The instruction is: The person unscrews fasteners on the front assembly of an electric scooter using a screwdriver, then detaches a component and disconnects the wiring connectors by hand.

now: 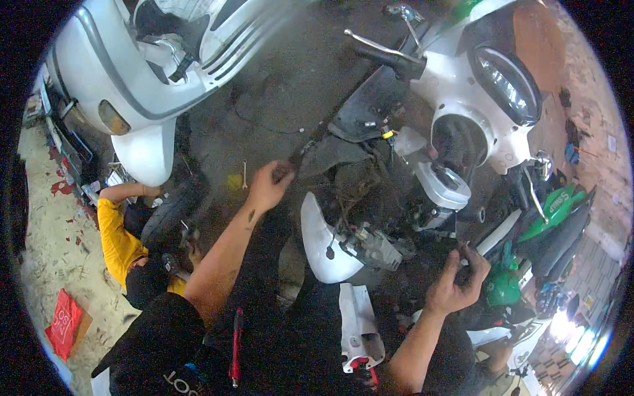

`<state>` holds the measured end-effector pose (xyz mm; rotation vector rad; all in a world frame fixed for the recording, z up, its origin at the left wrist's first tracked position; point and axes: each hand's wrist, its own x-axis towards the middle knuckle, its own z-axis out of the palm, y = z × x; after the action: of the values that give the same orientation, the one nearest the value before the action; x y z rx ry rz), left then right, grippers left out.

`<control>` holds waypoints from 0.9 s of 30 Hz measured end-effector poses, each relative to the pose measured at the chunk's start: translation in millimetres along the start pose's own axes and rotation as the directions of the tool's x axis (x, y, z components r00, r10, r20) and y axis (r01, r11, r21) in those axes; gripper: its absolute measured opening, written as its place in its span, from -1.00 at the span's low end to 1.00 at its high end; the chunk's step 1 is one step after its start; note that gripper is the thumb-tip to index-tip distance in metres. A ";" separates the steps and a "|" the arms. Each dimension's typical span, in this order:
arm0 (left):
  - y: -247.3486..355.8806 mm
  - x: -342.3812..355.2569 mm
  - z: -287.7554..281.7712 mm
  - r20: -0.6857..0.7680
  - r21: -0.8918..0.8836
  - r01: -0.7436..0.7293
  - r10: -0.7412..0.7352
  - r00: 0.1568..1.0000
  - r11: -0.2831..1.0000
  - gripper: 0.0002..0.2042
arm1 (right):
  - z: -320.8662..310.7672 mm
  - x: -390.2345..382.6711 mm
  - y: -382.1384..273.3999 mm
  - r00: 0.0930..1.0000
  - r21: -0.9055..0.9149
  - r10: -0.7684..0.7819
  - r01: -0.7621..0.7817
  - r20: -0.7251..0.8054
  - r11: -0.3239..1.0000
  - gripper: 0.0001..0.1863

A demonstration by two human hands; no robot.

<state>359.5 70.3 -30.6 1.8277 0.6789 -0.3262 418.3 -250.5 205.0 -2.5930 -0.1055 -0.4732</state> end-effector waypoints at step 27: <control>40.2 -144.4 -9.5 0.591 -0.574 0.421 0.000 0.807 0.703 -0.72 | 77.2 -114.6 -89.4 0.416 0.078 0.330 -0.713 0.847 0.696 -0.71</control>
<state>267.2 27.7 80.1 0.8517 0.5027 -0.6433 320.7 -133.3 143.1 -1.9921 0.3163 0.8929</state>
